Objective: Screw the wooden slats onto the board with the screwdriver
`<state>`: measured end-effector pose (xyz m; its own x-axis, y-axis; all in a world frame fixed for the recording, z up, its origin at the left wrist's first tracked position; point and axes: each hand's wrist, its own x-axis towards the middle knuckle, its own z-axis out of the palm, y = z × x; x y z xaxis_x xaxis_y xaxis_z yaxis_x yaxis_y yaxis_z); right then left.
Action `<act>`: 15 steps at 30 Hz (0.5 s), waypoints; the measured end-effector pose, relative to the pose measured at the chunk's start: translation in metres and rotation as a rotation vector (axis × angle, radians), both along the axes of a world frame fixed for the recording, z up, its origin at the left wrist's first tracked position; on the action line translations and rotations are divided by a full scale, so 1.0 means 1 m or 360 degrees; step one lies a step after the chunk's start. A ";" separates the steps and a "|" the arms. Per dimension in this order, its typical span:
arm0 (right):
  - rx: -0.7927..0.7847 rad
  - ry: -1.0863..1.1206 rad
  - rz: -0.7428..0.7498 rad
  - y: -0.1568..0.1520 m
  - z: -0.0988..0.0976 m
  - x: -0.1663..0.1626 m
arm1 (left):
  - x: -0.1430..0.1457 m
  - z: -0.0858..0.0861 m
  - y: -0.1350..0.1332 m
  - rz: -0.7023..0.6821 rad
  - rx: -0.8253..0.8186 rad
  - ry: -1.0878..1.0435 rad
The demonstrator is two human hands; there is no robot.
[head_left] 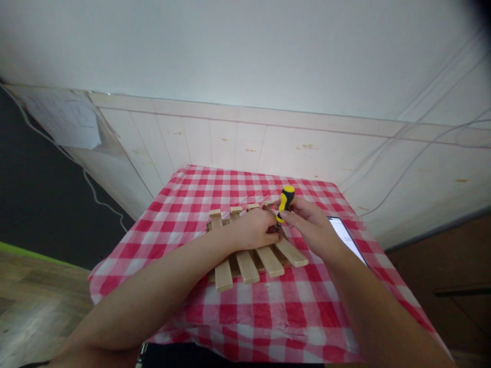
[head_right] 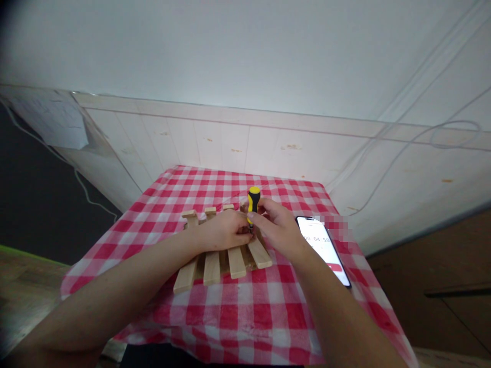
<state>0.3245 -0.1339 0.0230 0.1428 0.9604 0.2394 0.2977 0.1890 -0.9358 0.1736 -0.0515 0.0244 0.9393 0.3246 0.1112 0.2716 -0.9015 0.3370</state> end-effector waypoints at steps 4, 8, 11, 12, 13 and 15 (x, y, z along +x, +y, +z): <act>-0.0037 -0.0081 -0.0047 0.002 -0.003 0.002 | -0.001 0.001 0.000 0.0005 -0.0002 -0.0011; -0.0035 -0.0068 -0.0125 0.003 -0.007 0.003 | -0.002 0.004 -0.002 -0.0003 -0.0034 -0.0034; 0.0001 0.0015 -0.0077 0.002 -0.004 0.003 | -0.001 0.006 -0.003 -0.0003 -0.0062 -0.0005; 0.0029 0.0050 -0.0064 0.001 -0.002 0.003 | -0.001 0.006 -0.002 -0.0006 -0.0068 -0.0009; 0.0060 0.0084 -0.0059 0.000 -0.001 0.003 | -0.001 0.005 -0.002 -0.0009 -0.0070 -0.0015; 0.0098 0.0128 -0.0069 0.000 0.001 0.002 | -0.001 0.003 -0.002 0.0000 -0.0062 -0.0021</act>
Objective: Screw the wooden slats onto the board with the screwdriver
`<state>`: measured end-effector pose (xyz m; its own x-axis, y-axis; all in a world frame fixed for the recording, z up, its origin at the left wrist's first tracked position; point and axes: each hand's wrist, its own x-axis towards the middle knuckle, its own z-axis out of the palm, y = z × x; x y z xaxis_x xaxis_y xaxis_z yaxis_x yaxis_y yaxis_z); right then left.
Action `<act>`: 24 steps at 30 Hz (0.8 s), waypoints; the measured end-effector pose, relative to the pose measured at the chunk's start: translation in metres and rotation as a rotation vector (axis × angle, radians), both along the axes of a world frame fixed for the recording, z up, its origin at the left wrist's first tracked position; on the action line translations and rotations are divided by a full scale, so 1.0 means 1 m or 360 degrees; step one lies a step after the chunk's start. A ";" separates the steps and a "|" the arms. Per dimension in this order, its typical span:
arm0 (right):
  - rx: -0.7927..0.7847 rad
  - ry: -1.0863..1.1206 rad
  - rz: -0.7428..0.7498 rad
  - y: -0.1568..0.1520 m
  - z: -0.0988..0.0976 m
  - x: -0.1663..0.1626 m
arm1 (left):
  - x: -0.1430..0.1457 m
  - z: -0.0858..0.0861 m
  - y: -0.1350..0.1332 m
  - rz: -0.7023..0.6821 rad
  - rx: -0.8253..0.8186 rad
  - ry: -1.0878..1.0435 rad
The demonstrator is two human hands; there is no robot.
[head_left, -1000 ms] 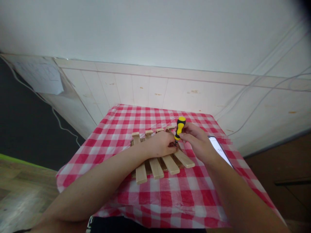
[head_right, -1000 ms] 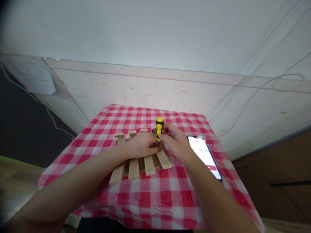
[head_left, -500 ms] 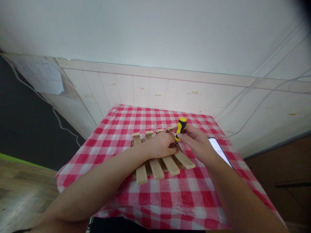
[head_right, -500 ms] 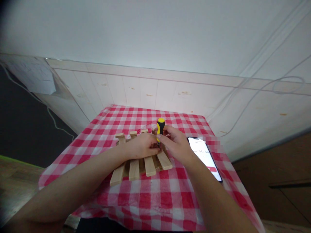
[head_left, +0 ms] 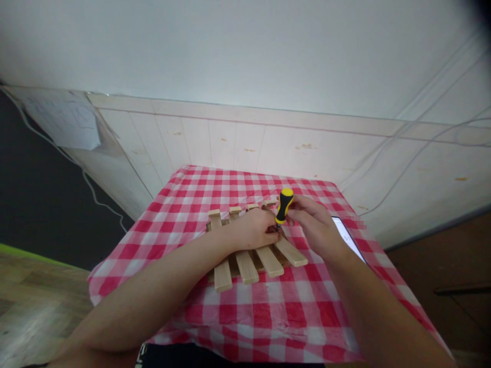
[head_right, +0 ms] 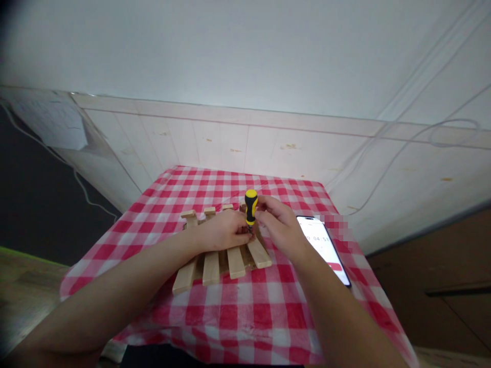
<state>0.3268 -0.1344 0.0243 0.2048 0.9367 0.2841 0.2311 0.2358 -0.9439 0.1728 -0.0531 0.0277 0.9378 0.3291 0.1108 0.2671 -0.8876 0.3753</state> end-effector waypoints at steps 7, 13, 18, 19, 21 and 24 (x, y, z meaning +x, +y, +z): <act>-0.0040 -0.0077 0.0087 -0.002 0.000 -0.001 | 0.000 -0.001 0.000 0.0047 0.0020 0.0021; -0.0021 -0.0154 0.0243 -0.001 0.001 0.000 | 0.000 0.000 0.000 0.0041 0.0103 0.0102; -0.0042 -0.0049 0.0223 0.000 -0.002 0.002 | 0.000 0.002 -0.001 0.0079 0.0075 0.0110; -0.0037 -0.0033 0.0218 0.000 -0.002 0.002 | 0.000 0.002 -0.001 0.0080 0.0058 0.0101; -0.0012 -0.0038 0.0223 0.000 -0.003 0.002 | 0.000 0.002 -0.002 0.0075 0.0020 0.0080; 0.0052 -0.0138 0.0213 -0.001 -0.005 0.004 | 0.000 0.003 -0.001 0.0024 -0.0002 0.0050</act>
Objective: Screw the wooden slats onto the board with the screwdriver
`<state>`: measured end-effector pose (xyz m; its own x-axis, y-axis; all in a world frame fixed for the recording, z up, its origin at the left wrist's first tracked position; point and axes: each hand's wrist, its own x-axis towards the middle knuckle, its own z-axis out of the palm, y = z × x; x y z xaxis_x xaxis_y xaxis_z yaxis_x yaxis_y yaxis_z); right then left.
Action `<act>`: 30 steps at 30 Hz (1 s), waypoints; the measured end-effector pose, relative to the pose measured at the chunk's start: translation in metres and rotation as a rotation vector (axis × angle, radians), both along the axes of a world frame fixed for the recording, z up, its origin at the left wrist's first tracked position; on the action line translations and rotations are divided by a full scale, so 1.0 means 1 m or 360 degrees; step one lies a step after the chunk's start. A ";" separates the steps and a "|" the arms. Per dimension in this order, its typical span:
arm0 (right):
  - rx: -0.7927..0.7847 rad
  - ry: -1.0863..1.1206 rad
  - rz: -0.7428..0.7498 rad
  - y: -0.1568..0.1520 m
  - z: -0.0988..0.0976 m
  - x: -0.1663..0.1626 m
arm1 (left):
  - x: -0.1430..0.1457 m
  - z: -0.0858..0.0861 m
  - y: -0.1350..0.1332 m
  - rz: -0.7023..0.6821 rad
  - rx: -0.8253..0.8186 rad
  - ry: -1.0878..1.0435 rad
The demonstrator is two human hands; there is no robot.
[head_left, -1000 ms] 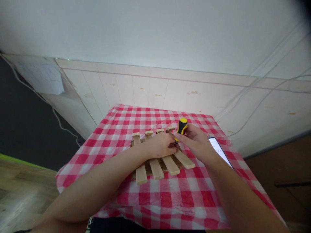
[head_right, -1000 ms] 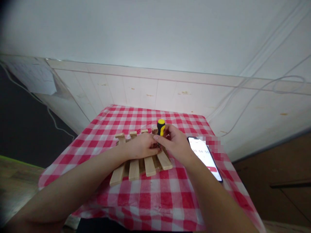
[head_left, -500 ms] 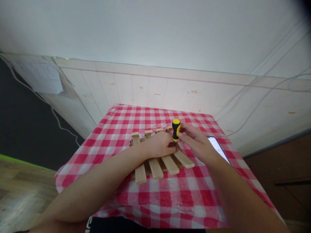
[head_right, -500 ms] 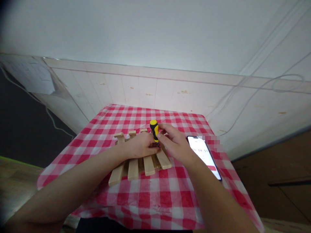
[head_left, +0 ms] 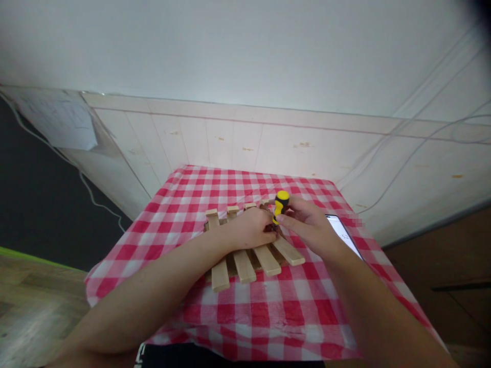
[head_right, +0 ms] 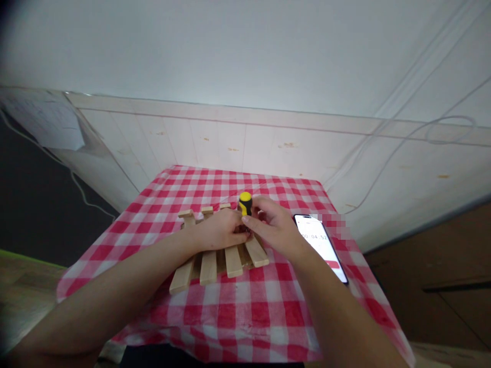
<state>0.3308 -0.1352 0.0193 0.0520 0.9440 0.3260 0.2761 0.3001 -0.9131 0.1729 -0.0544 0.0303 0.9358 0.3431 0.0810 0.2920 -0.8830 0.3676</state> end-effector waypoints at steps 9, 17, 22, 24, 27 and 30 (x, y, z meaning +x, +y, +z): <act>-0.0009 -0.0059 -0.0123 0.001 -0.001 0.000 | 0.000 0.000 0.001 -0.0036 0.0000 -0.0015; -0.0129 0.0055 -0.0129 0.001 0.002 -0.004 | 0.000 0.001 0.000 -0.0004 0.0006 -0.0003; -0.0154 0.0013 -0.0222 0.003 -0.002 -0.002 | 0.000 0.000 0.000 -0.0028 -0.0013 -0.0083; -0.0139 0.0034 -0.0171 0.002 -0.002 -0.001 | 0.000 -0.001 0.001 -0.0025 -0.0004 -0.0073; -0.0082 0.0070 -0.0086 0.001 0.000 0.000 | 0.000 -0.003 0.001 -0.0015 0.0021 -0.0040; -0.0055 0.0088 -0.0074 0.000 0.002 -0.002 | 0.001 -0.004 0.002 0.0000 0.0041 -0.0019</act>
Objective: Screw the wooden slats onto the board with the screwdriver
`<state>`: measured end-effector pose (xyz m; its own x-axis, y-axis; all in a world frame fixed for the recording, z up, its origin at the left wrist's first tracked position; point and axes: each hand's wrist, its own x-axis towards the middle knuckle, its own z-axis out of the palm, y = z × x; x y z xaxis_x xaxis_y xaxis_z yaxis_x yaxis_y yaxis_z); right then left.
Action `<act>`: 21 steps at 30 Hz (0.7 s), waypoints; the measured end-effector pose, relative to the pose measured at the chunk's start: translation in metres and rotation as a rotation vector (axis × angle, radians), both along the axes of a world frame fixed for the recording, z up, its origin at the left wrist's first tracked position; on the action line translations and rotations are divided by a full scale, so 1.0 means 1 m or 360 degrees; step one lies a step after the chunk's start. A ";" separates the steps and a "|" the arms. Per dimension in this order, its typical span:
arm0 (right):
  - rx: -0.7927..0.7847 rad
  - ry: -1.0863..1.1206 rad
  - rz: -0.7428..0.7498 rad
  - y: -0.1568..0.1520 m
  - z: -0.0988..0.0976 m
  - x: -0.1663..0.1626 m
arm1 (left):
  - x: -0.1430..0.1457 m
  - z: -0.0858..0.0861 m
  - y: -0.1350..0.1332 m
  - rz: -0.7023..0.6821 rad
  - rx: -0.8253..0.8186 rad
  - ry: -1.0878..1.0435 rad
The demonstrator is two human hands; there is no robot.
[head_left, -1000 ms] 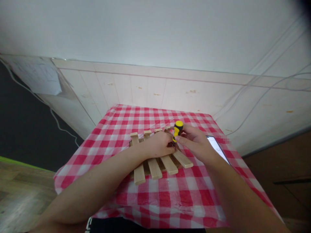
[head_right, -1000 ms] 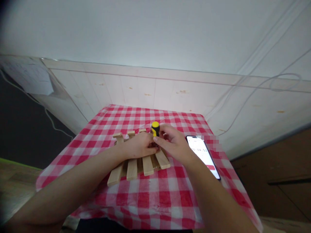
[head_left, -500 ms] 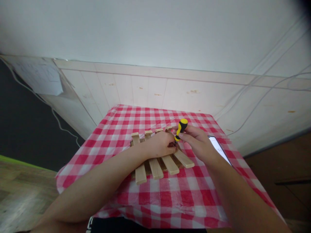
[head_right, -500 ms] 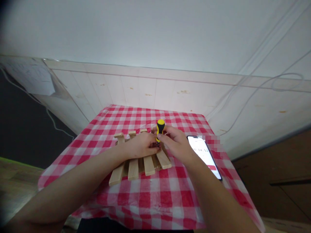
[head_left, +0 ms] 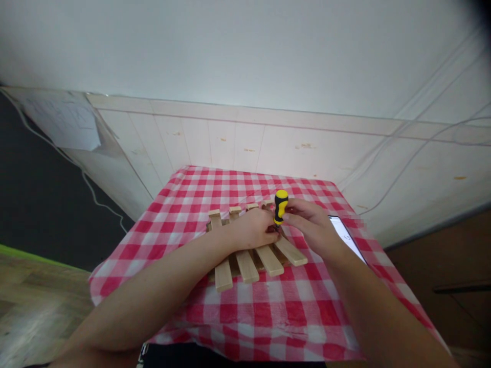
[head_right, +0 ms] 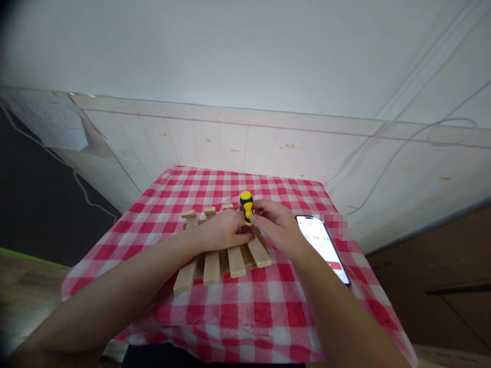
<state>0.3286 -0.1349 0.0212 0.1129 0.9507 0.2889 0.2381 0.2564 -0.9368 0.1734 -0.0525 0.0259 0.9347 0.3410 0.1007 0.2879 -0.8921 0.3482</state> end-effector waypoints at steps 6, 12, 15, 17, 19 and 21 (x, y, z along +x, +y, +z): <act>0.0010 -0.0054 0.0051 0.000 -0.003 0.001 | 0.000 0.002 0.000 0.0010 0.0005 0.0042; -0.0007 -0.0147 -0.0093 0.002 -0.008 0.006 | -0.002 0.003 0.000 -0.0033 -0.0099 -0.0031; -0.0036 -0.0123 -0.0031 0.001 -0.004 0.003 | -0.001 0.001 0.001 -0.0029 -0.0078 -0.0053; -0.0036 -0.0059 0.0024 0.000 0.000 0.001 | -0.001 0.000 0.001 -0.0014 -0.0042 -0.0022; -0.0014 -0.0029 0.0042 0.000 0.003 0.001 | 0.000 0.001 0.000 -0.0002 -0.0020 0.0012; 0.0021 -0.0041 0.0052 0.000 0.004 0.001 | 0.000 0.003 -0.001 0.0013 -0.0016 0.0028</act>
<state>0.3299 -0.1344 0.0249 0.0742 0.9498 0.3040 0.2536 0.2768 -0.9268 0.1734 -0.0536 0.0287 0.9335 0.3495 0.0807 0.3014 -0.8862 0.3518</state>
